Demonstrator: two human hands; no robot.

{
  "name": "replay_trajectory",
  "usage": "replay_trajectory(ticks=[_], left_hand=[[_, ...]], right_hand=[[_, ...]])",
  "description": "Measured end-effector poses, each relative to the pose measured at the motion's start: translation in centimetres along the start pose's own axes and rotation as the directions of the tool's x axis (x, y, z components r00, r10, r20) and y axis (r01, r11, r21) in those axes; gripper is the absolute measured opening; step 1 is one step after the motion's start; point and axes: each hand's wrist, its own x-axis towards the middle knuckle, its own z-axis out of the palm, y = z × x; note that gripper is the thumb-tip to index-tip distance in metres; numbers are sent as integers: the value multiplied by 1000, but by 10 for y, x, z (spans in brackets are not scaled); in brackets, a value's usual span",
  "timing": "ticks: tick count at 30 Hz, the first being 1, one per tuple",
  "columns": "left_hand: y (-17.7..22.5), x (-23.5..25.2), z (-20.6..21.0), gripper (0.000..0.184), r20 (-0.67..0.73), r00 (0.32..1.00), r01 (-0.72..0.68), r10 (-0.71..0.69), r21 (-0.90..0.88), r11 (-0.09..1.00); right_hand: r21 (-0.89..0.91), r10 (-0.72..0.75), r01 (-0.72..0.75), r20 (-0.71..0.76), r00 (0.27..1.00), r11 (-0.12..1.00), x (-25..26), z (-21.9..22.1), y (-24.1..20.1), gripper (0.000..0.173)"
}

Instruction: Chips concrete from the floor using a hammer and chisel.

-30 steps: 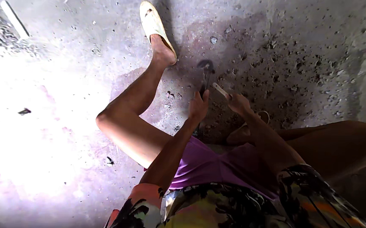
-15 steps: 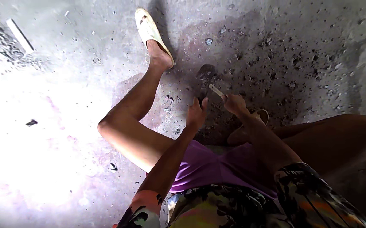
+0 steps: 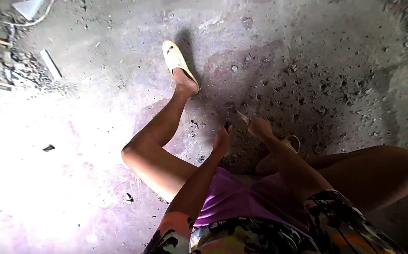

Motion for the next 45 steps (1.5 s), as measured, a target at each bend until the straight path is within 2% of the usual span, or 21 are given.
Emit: replay_trajectory(ticks=[2, 4, 7, 9, 11, 14, 17, 18, 21, 22, 26, 28, 30, 33, 37, 41, 45], left_hand=[[14, 7, -11, 63, 32, 998, 48, -46, -46, 998], [19, -6, -15, 65, -35, 999, 30, -33, -91, 995], [16, -9, 4, 64, -116, 992, 35, -47, -97, 995], [9, 2, 14, 66, -24, 997, 68, -70, -71, 995], [10, 6, 3, 68, 38, 999, 41, -37, -127, 991], [23, -11, -14, 70, -82, 997, -1, -16, -207, 978], [25, -23, -7, 68, -200, 980, -29, -16, -217, 976], [21, -19, 0, 67, -190, 981, 0, -37, -189, 982], [6, 2, 8, 65, 3, 994, 113, -113, -126, 986], [4, 6, 3, 66, 23, 993, 116, -114, -130, 985], [11, -6, -13, 64, -87, 993, 60, -77, -180, 982], [13, -12, -8, 64, -129, 989, 47, -75, -203, 978], [8, -7, 4, 65, -70, 994, 68, -79, -156, 985], [4, 5, 0, 63, 36, 996, 80, -76, -118, 990], [5, -1, -5, 62, -12, 996, 90, -93, -147, 985], [3, -8, -8, 67, 10, 997, 73, -73, -170, 983], [14, -20, -22, 69, -107, 992, 40, -63, -208, 977]], right_hand=[[-8, 4, -4, 0, 1000, 1000, -2, -5, -5, 49], [-3, 2, -2, 10, 1000, 1000, -5, -9, -8, 48], [-21, 12, -12, 32, 999, 1000, -6, -14, -11, 44], [-41, 26, -25, 45, 999, 999, -10, -15, -14, 42], [-54, 37, -35, 45, 998, 998, -13, -17, -19, 38], [-51, 47, -45, 53, 997, 998, -11, -18, -25, 41], [-25, 49, -48, 56, 997, 999, -8, -14, -23, 40], [-28, 49, -47, 57, 997, 998, -5, -14, -23, 38], [-39, 73, -70, 70, 995, 997, -8, -18, -31, 36], [-44, 76, -73, 69, 995, 996, -9, -18, -32, 36], [-75, 63, -58, 62, 996, 996, -6, -16, -31, 33], [-65, 58, -53, 67, 996, 996, -9, -18, -33, 34], [-49, 68, -65, 74, 995, 997, -11, -20, -33, 36], [-52, 58, -54, 63, 996, 997, -8, -18, -31, 36], [-66, 60, -55, 77, 995, 996, -5, -14, -32, 37], [-61, 69, -64, 92, 993, 996, -5, -17, -32, 38], [-69, 47, -40, 94, 995, 997, -1, -15, -31, 34]])
